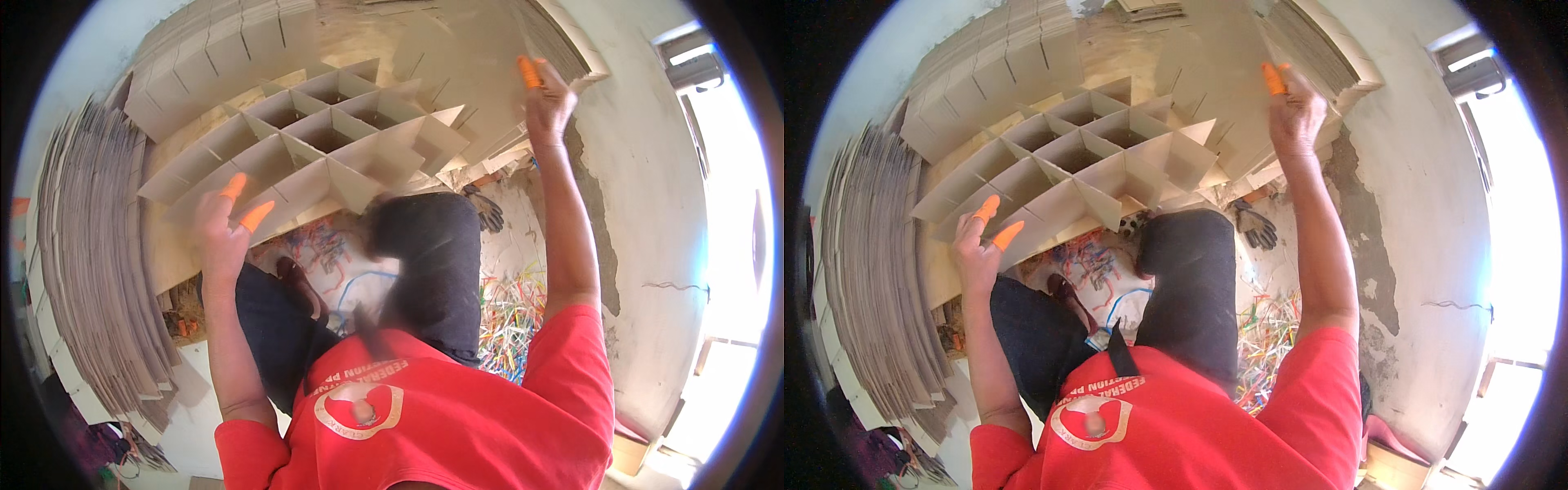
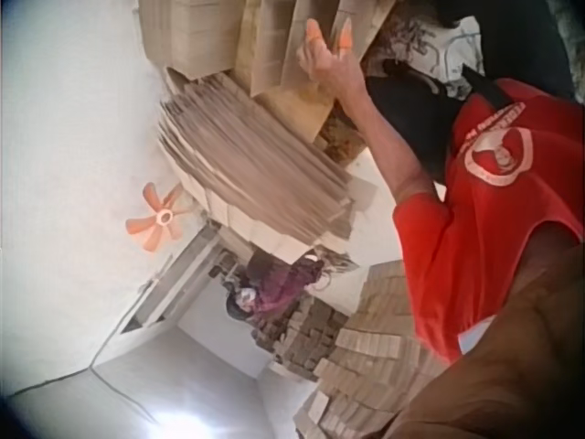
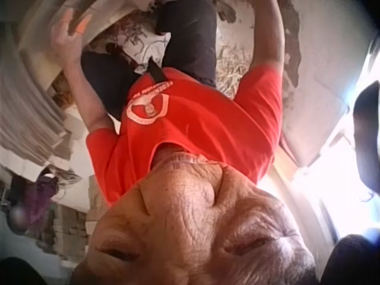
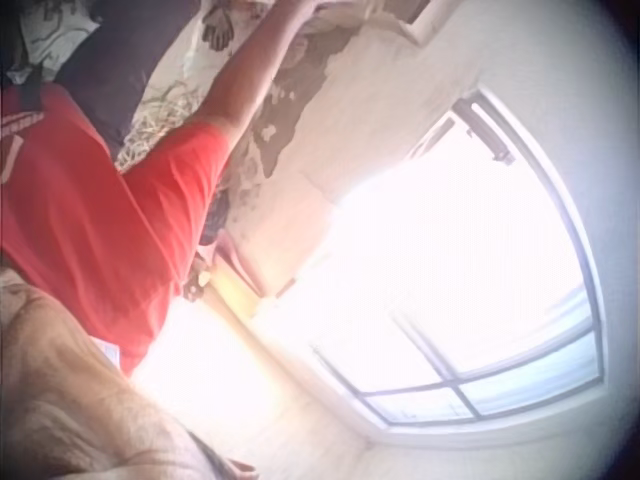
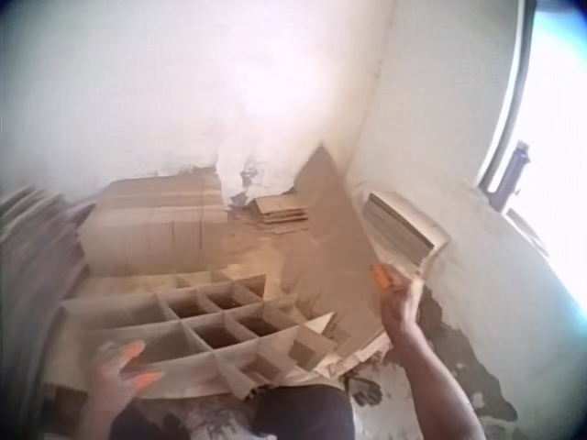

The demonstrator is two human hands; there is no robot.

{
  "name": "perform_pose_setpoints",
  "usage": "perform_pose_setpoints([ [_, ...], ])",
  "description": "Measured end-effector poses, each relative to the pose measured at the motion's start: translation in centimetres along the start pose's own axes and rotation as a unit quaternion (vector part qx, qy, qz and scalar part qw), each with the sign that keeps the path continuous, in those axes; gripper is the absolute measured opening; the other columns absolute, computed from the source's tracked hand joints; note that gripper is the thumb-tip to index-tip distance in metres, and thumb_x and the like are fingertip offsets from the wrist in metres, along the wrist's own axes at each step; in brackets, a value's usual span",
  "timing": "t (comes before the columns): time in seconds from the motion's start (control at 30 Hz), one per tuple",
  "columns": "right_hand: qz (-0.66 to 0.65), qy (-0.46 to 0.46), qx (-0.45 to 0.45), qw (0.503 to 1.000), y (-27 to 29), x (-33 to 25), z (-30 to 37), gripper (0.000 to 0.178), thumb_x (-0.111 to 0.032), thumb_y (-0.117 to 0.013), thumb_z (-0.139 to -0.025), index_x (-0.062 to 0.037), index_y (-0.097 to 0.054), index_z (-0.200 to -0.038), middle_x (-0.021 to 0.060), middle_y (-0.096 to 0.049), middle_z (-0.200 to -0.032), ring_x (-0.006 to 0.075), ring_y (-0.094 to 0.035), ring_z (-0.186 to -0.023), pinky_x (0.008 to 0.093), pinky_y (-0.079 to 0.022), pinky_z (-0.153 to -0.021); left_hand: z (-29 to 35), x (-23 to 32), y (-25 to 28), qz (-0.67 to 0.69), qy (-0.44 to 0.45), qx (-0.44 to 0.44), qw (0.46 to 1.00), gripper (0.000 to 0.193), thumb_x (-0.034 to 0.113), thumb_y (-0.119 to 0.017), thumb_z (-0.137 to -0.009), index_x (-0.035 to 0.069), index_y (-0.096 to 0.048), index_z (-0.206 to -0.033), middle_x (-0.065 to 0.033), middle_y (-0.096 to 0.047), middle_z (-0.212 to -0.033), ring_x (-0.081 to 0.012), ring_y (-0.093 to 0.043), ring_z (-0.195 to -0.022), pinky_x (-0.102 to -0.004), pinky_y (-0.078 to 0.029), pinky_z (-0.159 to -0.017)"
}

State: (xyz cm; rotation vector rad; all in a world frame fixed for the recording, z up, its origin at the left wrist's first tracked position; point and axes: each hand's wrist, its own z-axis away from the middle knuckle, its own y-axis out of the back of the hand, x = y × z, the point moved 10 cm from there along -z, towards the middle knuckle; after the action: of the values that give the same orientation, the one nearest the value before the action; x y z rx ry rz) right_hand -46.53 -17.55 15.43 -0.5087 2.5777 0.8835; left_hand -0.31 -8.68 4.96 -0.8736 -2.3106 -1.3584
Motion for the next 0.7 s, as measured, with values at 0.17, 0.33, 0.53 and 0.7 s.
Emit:
perform_pose_setpoints([
  [0.17,-0.187,0.049,-0.074,0.978,0.3,-14.5,-0.1,0.031,-0.004,-0.078,-0.080,0.0010,-0.067,-0.109,-0.0122,-0.045,-0.074,0.0053,-0.027,-0.063,0.0128,-0.027,-0.064,1.7,-2.2,0.9,-0.096,0.034,-0.036,0.994,0.042,0.016,-0.083,-0.069,0.006,-0.071,-0.109,-0.0100,-0.069,-0.092,-0.0253,-0.062,-0.087,-0.0349,-0.049,-0.077],
  [0.33,-0.216,0.118,-0.277,0.929,-4.6,-22.8,4.3,0.032,0.002,-0.074,-0.081,0.0045,-0.063,-0.111,-0.0143,-0.044,-0.082,0.0043,-0.025,-0.063,0.0118,-0.029,-0.066,2.0,-2.8,0.1,-0.065,-0.003,-0.009,0.998,0.023,0.017,-0.078,-0.073,0.006,-0.074,-0.094,-0.0092,-0.068,-0.084,-0.0271,-0.061,-0.074,-0.0368,-0.048,-0.067],
  [0.53,-0.241,0.114,-0.381,0.885,-9.1,-25.0,7.3,0.032,0.005,-0.069,-0.083,0.0044,-0.061,-0.114,-0.0013,-0.064,-0.128,0.0023,-0.031,-0.064,0.0163,-0.039,-0.062,2.0,-2.4,0.2,-0.036,-0.017,0.008,0.999,0.016,0.014,-0.076,-0.072,0.008,-0.074,-0.087,-0.0062,-0.064,-0.070,-0.0246,-0.058,-0.069,-0.0377,-0.046,-0.063],
  [0.7,-0.268,0.158,-0.401,0.861,-11.4,-26.2,9.2,0.038,0.004,-0.067,-0.084,0.0002,-0.061,-0.121,0.0045,-0.067,-0.123,0.0031,-0.046,-0.070,0.0216,-0.046,-0.065,1.5,-1.5,0.4,-0.054,-0.016,0.002,0.998,0.016,0.014,-0.076,-0.072,0.008,-0.074,-0.087,-0.0066,-0.062,-0.067,-0.0250,-0.057,-0.068,-0.0383,-0.045,-0.061],
])
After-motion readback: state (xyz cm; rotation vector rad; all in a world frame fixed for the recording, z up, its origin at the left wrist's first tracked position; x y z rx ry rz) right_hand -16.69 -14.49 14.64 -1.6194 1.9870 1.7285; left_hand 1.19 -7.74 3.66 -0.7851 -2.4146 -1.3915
